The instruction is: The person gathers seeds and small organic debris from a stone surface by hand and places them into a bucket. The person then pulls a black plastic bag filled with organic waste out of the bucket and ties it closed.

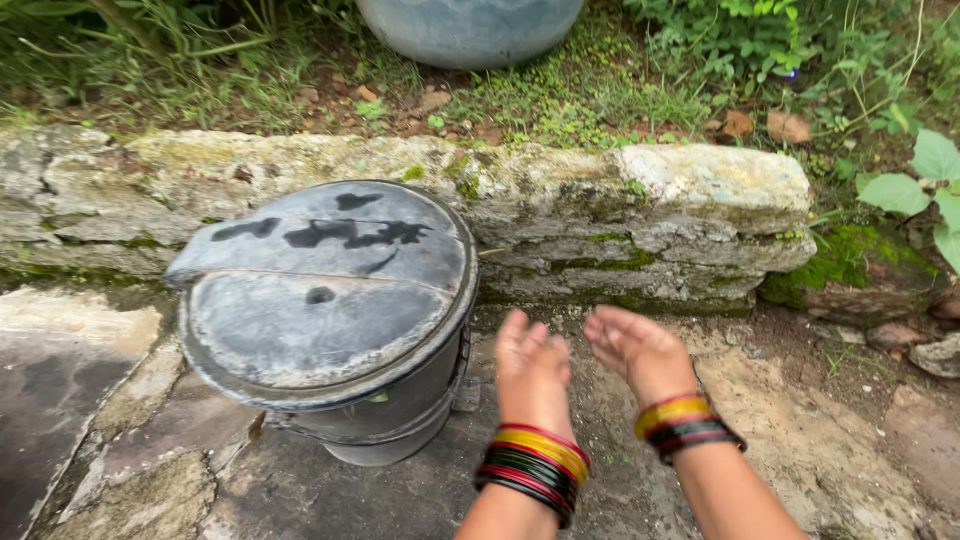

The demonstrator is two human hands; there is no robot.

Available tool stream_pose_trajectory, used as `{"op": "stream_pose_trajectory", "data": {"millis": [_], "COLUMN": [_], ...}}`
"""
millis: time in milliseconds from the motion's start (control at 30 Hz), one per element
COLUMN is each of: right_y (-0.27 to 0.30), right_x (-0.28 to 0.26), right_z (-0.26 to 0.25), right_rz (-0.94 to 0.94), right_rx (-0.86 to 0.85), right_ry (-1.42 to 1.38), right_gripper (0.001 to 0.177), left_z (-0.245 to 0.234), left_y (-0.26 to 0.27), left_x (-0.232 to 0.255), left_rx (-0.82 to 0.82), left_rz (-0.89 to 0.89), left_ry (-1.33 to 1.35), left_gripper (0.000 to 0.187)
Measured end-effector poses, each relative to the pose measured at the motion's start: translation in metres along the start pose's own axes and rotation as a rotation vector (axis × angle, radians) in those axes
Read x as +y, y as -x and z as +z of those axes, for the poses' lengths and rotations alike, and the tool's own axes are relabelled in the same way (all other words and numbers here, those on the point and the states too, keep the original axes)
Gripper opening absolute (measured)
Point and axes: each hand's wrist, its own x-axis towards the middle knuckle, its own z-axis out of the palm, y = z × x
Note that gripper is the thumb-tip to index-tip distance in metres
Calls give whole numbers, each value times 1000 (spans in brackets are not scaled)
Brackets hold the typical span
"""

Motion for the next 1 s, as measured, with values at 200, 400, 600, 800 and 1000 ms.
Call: {"op": "stream_pose_trajectory", "data": {"millis": [200,400,600,800,1000], "right_y": [44,85,70,14,0], "right_x": [144,179,174,145,132], "right_z": [-61,-48,-36,-9,9], "right_rz": [-287,289,-198,-2,-74], "right_rx": [105,60,-355,-224,-560], "right_ry": [964,1585,1518,1435,1495], "right_gripper": [53,98,89,90,78], "left_z": [-57,-125,-164,-159,-156], "left_y": [6,7,-1,-9,-12], "left_x": [-78,-118,-141,-139,-137], "left_rx": [-259,-446,-673,-695,-702], "left_rz": [-12,-190,-228,-292,-315], "left_ry": [-1253,-1797,-2007,-1999,-2027], "left_gripper": [65,97,116,121,119]}}
